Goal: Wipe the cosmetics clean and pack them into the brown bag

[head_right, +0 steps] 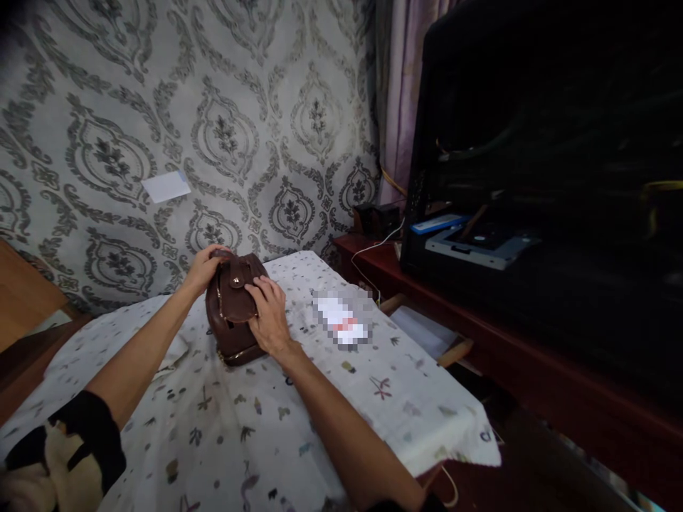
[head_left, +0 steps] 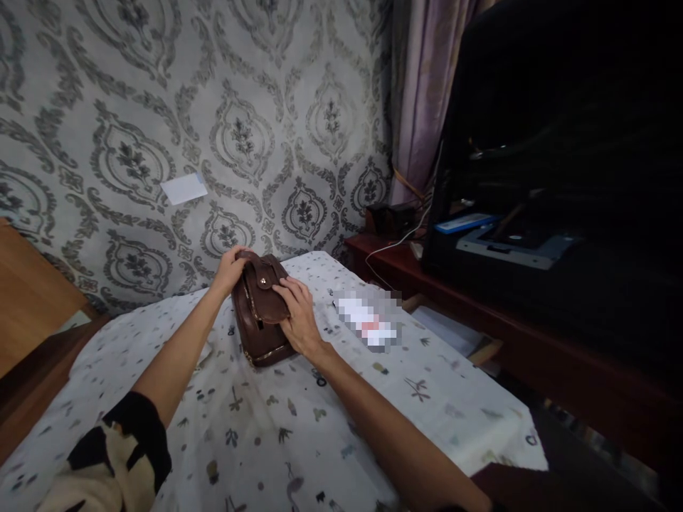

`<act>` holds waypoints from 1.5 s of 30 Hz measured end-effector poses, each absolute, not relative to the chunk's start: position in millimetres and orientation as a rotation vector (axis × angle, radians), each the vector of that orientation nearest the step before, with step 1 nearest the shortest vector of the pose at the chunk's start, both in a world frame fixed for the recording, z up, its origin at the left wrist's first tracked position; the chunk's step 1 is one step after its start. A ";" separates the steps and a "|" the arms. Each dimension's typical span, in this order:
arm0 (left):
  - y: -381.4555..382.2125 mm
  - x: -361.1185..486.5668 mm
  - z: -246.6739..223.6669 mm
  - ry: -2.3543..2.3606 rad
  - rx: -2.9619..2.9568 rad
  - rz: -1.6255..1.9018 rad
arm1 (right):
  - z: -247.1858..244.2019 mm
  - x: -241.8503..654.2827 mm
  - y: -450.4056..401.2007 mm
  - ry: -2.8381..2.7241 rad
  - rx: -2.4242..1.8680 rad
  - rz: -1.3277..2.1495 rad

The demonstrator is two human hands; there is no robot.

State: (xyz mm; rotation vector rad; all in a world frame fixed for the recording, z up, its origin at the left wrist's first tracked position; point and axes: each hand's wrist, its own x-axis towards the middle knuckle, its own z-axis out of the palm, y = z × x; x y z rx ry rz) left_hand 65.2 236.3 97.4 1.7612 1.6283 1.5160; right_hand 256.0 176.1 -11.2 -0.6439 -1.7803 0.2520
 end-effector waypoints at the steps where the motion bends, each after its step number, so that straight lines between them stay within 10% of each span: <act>1: 236.2 61.3 97.4 1.646 1.773 1.525 | -11.7 256.2 176.0 -1.775 -0.640 0.255; 45: 204.6 48.6 97.0 1.901 2.124 1.198 | -27.1 269.1 154.8 -1.791 -0.677 0.270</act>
